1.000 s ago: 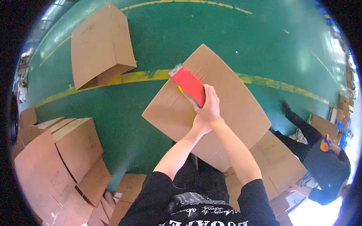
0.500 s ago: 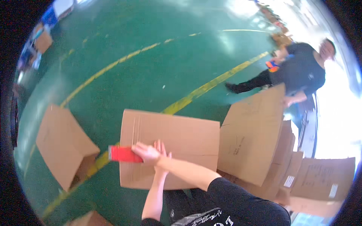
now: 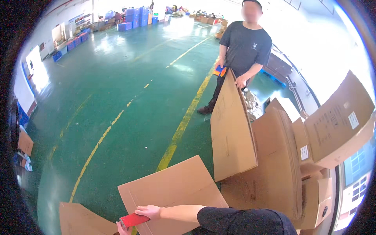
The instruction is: Assemble and apply tape to cardboard boxes using a handheld tape dispenser.
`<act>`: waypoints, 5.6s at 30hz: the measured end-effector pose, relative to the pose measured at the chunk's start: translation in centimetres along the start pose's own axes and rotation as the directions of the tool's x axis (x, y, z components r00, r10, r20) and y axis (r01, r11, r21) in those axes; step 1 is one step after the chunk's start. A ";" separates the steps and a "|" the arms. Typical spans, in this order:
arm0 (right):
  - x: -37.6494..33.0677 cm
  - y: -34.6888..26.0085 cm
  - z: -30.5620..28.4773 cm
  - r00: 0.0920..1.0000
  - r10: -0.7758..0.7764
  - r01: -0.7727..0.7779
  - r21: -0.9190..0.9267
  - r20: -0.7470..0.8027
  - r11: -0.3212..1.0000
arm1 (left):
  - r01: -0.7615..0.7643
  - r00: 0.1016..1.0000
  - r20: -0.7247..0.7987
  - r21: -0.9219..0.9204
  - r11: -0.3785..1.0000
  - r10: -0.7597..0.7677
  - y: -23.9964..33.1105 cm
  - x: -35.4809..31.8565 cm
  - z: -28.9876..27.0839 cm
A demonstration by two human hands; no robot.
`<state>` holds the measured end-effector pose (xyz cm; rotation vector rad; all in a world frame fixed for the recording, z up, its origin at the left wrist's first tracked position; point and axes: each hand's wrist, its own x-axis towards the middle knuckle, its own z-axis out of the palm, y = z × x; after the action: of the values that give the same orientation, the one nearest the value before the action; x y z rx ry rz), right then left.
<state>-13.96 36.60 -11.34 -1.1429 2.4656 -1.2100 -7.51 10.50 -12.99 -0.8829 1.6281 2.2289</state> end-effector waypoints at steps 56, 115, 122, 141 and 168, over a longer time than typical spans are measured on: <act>1.7 -0.2 -1.9 0.989 0.003 0.016 -0.125 0.148 0.992 | -0.422 0.898 0.290 0.781 0.461 0.331 7.4 3.2 -1.1; -4.5 0.2 -5.7 0.967 0.158 -0.107 -0.244 0.200 0.964 | -0.645 0.696 0.567 0.763 0.039 0.440 -1.6 2.2 2.8; -4.0 -0.9 -7.4 0.959 0.168 -0.120 -0.206 0.230 0.971 | -0.605 0.750 0.609 0.790 -0.104 0.258 -0.4 1.8 4.1; -20.8 5.2 -23.6 0.960 0.238 -0.165 -0.388 0.150 0.907 | -0.479 0.849 0.525 0.813 -0.332 0.060 0.0 2.4 6.1; -35.2 12.0 -30.3 0.894 0.404 -0.264 -0.501 0.192 0.824 | -0.355 0.883 0.466 0.732 -0.582 0.048 -0.5 1.1 7.0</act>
<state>-9.95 84.16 -6.32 -0.8316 2.6317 -0.3255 -10.45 16.95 -12.66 0.4552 2.7047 -0.2339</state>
